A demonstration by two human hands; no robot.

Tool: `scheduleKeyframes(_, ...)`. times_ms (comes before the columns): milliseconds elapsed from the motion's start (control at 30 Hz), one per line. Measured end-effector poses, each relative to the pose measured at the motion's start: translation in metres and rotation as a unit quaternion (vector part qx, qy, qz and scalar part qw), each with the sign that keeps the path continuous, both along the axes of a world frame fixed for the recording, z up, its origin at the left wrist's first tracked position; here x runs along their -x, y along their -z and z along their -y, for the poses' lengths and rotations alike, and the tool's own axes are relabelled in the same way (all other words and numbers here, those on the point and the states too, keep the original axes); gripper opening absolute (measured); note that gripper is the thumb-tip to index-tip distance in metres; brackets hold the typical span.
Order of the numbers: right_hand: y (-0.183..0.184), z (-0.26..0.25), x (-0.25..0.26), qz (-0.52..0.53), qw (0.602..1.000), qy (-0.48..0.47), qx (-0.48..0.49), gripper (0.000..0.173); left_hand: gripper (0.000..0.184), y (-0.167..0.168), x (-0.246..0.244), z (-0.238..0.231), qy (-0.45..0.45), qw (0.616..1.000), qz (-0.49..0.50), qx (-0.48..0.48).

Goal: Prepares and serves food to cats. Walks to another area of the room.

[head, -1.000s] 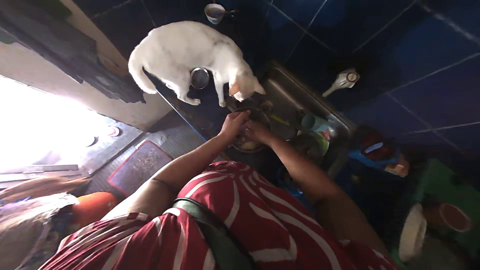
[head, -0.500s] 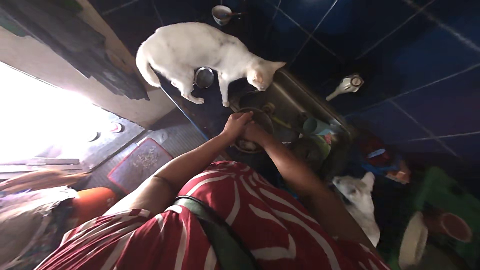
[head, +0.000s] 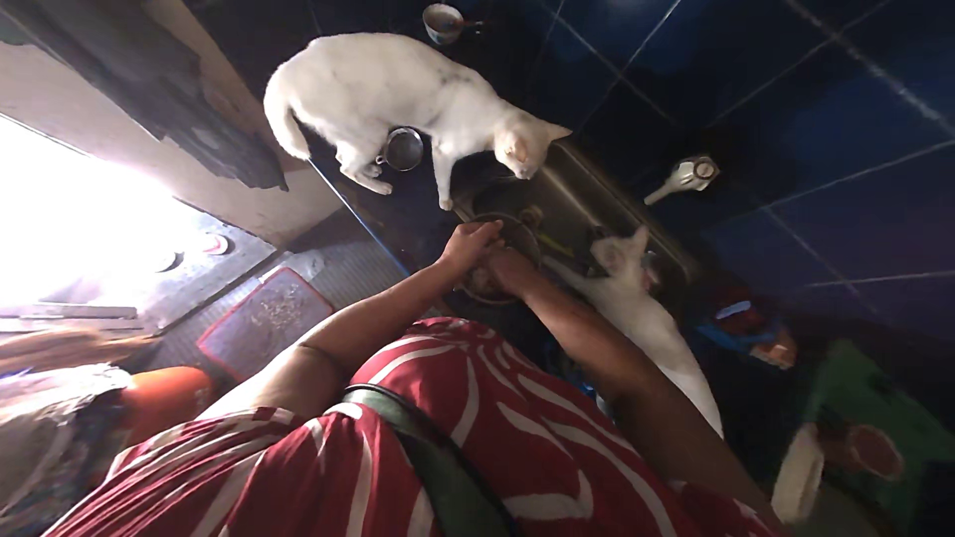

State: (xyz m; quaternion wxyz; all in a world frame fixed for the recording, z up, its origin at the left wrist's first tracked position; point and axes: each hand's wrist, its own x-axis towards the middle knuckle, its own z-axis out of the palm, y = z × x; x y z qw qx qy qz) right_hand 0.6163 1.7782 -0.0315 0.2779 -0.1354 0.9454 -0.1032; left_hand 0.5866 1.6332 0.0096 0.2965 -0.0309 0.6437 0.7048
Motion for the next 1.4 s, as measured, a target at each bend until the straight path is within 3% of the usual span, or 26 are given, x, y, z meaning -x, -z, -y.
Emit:
scheduleKeyframes(167,0.001,-0.005,0.023,0.008,0.993,0.111,0.048,0.032,0.036,-0.001,0.002,0.004,0.018,1.000,0.001,0.011)
scheduleKeyframes(400,-0.022,0.005,0.009,0.018,0.995,0.093,-0.031,0.049,0.035,0.000,0.002,0.003,0.015,1.000,0.004,-0.011)
scheduleKeyframes(533,-0.011,0.002,0.009,-0.003,0.996,0.078,-0.033,0.064,0.038,-0.002,0.001,0.002,0.018,1.000,0.002,0.007)
scheduleKeyframes(633,-0.015,0.003,0.009,-0.012,0.998,0.060,0.009,0.046,0.042,-0.002,0.002,0.004,0.030,0.999,0.011,0.018)
scheduleKeyframes(733,0.004,0.005,0.002,-0.130,0.984,0.023,0.118,0.029,0.037,0.002,0.001,0.001,0.012,1.000,-0.001,0.012)
scheduleKeyframes(867,0.010,0.025,-0.004,-0.071,0.993,-0.005,0.093,0.037,0.038,-0.002,0.002,0.000,0.014,1.000,-0.006,0.005)
scheduleKeyframes(1033,0.017,0.016,0.001,-0.113,0.981,-0.001,0.155,0.024,0.037,-0.002,0.000,0.000,0.008,1.000,-0.015,0.012)
scheduleKeyframes(1133,0.014,0.006,0.020,-0.028,0.987,0.078,0.135,0.030,0.037,0.003,0.002,0.003,0.017,1.000,-0.018,0.013)
scheduleKeyframes(1267,0.018,-0.004,0.029,-0.046,0.984,0.131,0.109,0.036,0.034,0.005,0.002,0.004,0.019,1.000,-0.012,-0.011)
scheduleKeyframes(1400,-0.015,0.002,0.018,-0.004,0.984,0.171,0.058,0.040,0.029,0.005,0.003,0.002,0.024,0.999,-0.028,-0.007)
